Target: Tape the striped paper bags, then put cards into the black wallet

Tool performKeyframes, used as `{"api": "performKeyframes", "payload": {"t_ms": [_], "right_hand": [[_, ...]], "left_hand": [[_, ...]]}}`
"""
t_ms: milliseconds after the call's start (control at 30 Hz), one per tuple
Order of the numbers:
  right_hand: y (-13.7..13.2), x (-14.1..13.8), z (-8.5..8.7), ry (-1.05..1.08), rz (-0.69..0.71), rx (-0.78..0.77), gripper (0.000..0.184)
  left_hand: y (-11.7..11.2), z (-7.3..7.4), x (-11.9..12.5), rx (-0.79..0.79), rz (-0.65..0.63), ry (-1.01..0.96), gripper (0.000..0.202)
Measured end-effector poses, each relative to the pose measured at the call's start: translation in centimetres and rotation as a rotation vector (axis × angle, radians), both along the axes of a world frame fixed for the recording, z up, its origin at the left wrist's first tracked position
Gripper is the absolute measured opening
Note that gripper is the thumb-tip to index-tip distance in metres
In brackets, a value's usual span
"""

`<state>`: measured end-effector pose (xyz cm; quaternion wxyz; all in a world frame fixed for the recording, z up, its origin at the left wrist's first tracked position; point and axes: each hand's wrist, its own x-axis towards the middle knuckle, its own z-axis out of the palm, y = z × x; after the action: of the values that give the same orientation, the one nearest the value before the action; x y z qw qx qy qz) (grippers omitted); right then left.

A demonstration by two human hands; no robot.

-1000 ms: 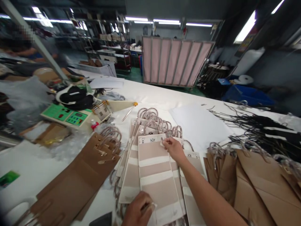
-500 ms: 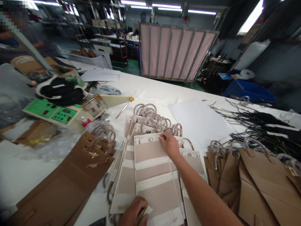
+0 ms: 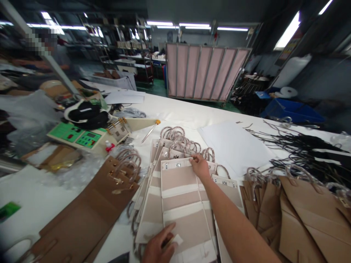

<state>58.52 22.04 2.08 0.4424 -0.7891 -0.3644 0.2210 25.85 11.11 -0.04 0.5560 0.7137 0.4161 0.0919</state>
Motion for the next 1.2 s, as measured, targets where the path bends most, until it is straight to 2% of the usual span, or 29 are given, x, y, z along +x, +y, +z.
{"api": "performKeyframes", "payload": {"t_ms": [100,167,300,367,433,533,600,700,767,833,933,1000,1033,1100,1200], "right_hand": [[-0.5,-0.2,0.2,0.057,0.004,0.020,0.046],[-1.2,-0.5,0.6,0.078,0.033,0.029,0.050],[-2.5,-0.9,1.6,0.050,0.064,0.047,0.041],[-2.9,-0.8,2.2,0.042,0.037,0.041,0.034],[-3.6,-1.0,3.2,0.057,0.003,0.026,0.039],[-6.5,-2.7,5.4,0.077,-0.040,0.049,0.055],[-9.8,-5.2,7.2,0.145,0.066,0.061,0.058],[-15.5,-10.2,9.3,0.323,0.480,-0.023,0.045],[-18.5,-13.2,10.0,0.325,0.610,-0.067,0.029],[-20.2,-15.3,10.3,0.300,0.600,-0.089,0.021],[-21.0,-16.7,10.5,0.265,0.577,-0.120,0.023],[-21.0,-16.9,10.5,0.201,0.601,-0.121,0.025],[-21.0,-16.8,10.5,0.170,0.617,-0.118,0.026],[-21.1,-16.5,10.0,0.115,0.657,-0.112,0.027],[-21.5,-15.7,8.4,-0.011,0.698,-0.101,0.022]], "left_hand": [[-0.4,1.2,0.4,0.058,0.015,-0.017,0.028],[-0.8,1.8,0.5,0.072,0.030,0.002,0.019],[-1.6,3.0,0.6,0.008,0.120,0.000,0.021],[-2.1,4.1,0.6,-0.011,0.167,-0.018,0.022],[-2.7,5.6,0.6,-0.018,0.214,-0.043,0.024],[-3.3,7.7,0.5,-0.021,0.271,-0.086,0.026],[-3.6,8.5,0.4,0.000,0.285,-0.094,0.029],[-3.9,8.7,0.0,0.068,0.269,-0.071,0.031],[-4.2,8.8,-0.3,0.120,0.248,-0.056,0.032],[-4.6,9.1,-0.6,0.173,0.219,-0.038,0.033],[-5.1,9.9,-1.2,0.229,0.185,-0.063,0.012],[-5.4,10.1,-1.4,0.251,0.156,-0.134,0.037],[-5.5,9.9,-1.5,0.258,0.130,-0.166,0.043],[-5.6,9.2,-1.2,0.261,0.090,-0.164,0.031],[-5.4,7.3,-0.7,0.195,0.157,0.012,0.019]]}}
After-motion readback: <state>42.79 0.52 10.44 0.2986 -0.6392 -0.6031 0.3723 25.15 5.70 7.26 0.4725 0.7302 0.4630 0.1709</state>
